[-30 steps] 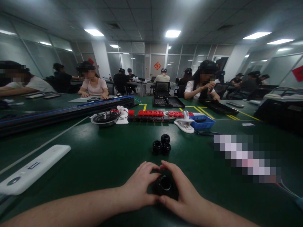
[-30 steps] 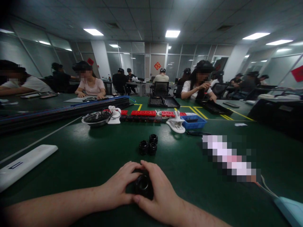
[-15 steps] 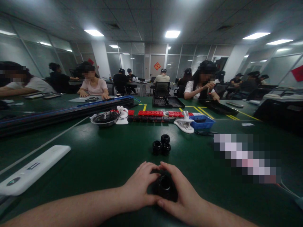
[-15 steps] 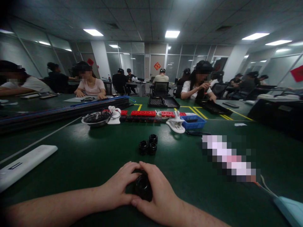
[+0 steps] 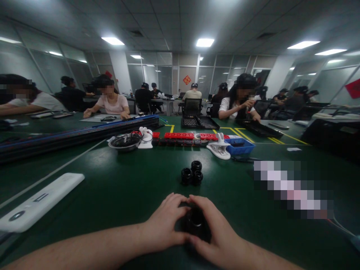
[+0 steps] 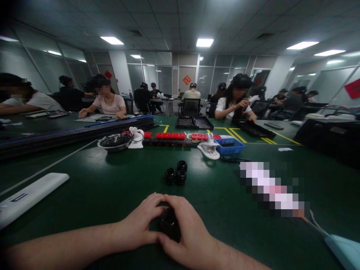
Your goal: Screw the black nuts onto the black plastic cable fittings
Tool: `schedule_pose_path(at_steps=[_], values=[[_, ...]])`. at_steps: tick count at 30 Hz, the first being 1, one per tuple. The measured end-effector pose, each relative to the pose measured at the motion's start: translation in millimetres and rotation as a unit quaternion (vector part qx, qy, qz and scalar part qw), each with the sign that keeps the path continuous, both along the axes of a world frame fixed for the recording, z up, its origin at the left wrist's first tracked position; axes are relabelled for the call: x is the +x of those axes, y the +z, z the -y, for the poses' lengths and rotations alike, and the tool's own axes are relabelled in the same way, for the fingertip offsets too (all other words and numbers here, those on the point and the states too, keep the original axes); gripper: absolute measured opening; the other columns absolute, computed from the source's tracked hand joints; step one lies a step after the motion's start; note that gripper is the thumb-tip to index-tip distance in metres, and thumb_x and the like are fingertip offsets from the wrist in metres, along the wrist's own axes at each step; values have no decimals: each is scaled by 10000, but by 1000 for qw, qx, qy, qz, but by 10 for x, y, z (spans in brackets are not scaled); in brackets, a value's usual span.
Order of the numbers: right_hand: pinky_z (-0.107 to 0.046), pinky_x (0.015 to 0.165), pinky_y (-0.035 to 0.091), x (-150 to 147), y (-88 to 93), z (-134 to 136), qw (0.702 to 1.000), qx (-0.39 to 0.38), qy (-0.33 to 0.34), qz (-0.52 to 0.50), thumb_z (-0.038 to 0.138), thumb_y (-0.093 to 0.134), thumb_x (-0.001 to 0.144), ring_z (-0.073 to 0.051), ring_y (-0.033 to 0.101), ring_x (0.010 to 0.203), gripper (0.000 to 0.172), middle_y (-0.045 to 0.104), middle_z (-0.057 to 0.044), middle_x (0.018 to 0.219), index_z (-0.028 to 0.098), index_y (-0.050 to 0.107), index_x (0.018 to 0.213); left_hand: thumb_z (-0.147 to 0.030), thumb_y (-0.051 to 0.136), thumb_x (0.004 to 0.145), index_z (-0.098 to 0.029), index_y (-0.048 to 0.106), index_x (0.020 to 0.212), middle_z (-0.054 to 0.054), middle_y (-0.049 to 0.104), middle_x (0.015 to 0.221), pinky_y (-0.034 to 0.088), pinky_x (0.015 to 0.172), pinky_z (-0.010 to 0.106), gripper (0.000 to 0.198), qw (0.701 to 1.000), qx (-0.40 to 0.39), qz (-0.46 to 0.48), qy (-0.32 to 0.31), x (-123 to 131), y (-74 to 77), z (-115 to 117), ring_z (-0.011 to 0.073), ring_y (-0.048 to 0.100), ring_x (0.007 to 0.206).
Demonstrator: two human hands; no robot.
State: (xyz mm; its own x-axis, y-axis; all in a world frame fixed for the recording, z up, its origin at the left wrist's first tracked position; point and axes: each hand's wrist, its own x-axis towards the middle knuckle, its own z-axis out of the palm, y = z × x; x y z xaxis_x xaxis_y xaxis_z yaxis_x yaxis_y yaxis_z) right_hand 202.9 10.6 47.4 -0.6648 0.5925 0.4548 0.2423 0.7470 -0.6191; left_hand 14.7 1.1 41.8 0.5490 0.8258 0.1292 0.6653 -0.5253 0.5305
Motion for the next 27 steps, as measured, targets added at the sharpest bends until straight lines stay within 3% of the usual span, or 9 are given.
schedule_pose_path(at_steps=[6,14,20,27], values=[[-366,835,450,29,-49,-12,1000,-8,-10,-9,173,559,737,-222,509,975,501,504,-83,1081,228,358,1192,-383,691,656,-228,567,1054,57,475,1144,307,960,422,446,1000,12,3,10,10,-11,10,259,416,1060],[-392,926,394,6,-2,10,1000,2,8,3,128,559,676,-239,454,1094,670,439,-98,1224,219,260,1268,-400,691,656,-239,558,1074,58,467,1176,280,979,440,467,1000,5,0,-2,2,-11,-7,262,405,1081],[-381,848,445,-8,-36,-15,999,-14,-30,17,189,602,698,-229,508,993,558,507,-88,1107,211,357,1199,-363,690,655,-226,565,1067,61,475,1157,266,989,449,451,1000,-1,-3,-1,3,-8,-3,262,414,1074],[-345,817,467,16,-36,-3,1000,7,-12,-28,136,519,683,-218,536,955,529,526,-90,1069,210,354,1180,-351,701,642,-235,564,1057,53,466,1150,290,975,438,452,1000,0,2,11,11,-4,3,257,410,1072]])
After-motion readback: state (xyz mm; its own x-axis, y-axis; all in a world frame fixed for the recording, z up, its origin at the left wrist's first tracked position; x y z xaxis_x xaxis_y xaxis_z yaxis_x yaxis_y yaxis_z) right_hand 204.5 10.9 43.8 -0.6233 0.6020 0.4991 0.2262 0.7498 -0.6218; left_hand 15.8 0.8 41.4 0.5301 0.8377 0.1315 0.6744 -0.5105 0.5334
